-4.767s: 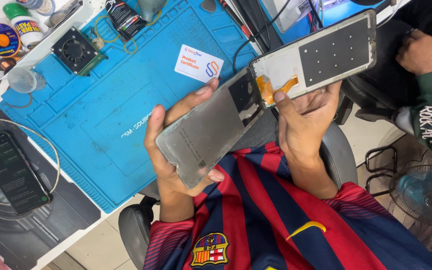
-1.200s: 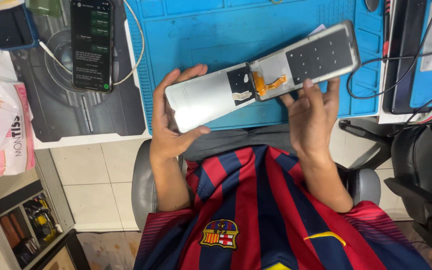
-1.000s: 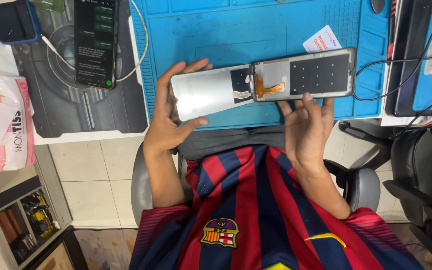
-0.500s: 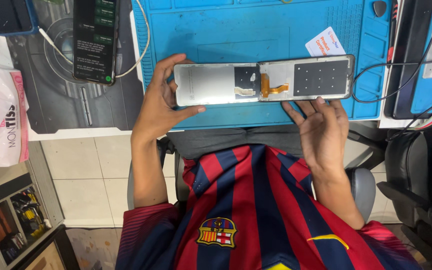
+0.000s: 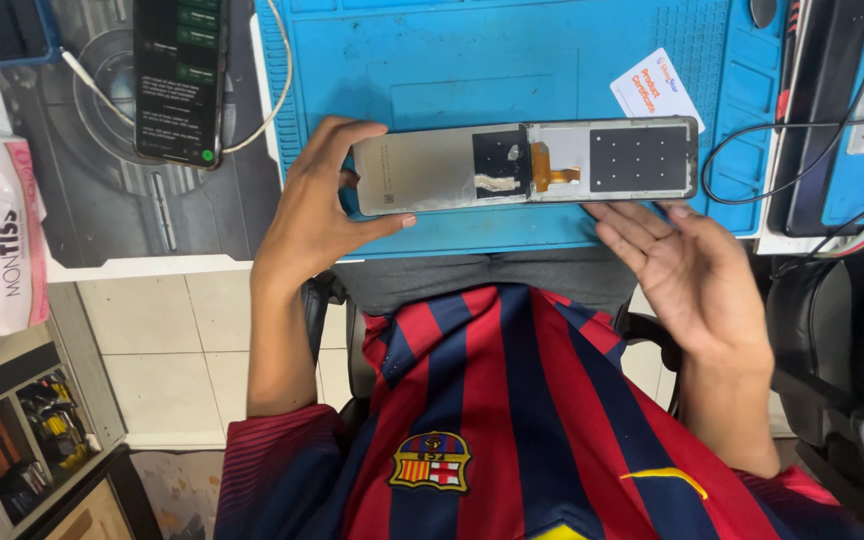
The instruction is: The person uses a plastic card to pry open the seam of a smartphone, then opens the device to reveal internal components. They wipe the interior surfaces with a white cloth and continue to manipulate the phone's frame and screen assembly.
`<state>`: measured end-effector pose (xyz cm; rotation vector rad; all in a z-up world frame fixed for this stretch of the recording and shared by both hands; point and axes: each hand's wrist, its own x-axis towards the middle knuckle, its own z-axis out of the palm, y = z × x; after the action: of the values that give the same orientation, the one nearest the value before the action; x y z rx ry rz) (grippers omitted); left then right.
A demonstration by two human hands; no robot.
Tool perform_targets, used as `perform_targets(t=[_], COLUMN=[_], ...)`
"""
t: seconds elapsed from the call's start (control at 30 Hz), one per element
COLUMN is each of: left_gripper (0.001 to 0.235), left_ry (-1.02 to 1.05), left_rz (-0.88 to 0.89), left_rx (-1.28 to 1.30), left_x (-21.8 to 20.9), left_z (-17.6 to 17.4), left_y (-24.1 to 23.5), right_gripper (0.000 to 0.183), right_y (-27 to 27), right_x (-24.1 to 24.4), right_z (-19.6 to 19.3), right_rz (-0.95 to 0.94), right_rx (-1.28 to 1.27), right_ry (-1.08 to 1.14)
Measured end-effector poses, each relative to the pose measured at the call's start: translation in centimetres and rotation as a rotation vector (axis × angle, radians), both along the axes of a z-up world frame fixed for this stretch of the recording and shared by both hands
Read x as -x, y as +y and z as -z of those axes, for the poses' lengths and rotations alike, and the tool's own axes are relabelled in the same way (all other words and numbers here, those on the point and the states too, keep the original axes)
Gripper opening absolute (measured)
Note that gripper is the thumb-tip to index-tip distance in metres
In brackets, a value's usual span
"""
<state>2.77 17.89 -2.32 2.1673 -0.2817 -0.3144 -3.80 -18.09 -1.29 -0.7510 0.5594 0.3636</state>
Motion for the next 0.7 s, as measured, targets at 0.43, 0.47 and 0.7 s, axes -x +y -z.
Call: perform_targets(t=[0.43, 0.47, 0.7], left_gripper=[0.078, 0.076, 0.074], left_ry=[-0.137, -0.139, -0.209], left_rz=[0.001, -0.023, -0.033], left_rx=[0.073, 0.074, 0.292], left_x=[0.2, 0.3, 0.0], left_z=[-0.4, -0.5, -1.5], left_y=[-0.2, -0.3, -2.0], right_gripper=[0.037, 0.035, 0.018], right_y=[-0.7, -0.8, -1.4], right_x=[-0.5, -0.8, -2.2], right_z=[1.5, 1.9, 3.6], right_rz=[-0.005, -0.008, -0.02], right_rx=[0.322, 0.374, 0.513], right_ry=[-0.001, -0.007, -0.162])
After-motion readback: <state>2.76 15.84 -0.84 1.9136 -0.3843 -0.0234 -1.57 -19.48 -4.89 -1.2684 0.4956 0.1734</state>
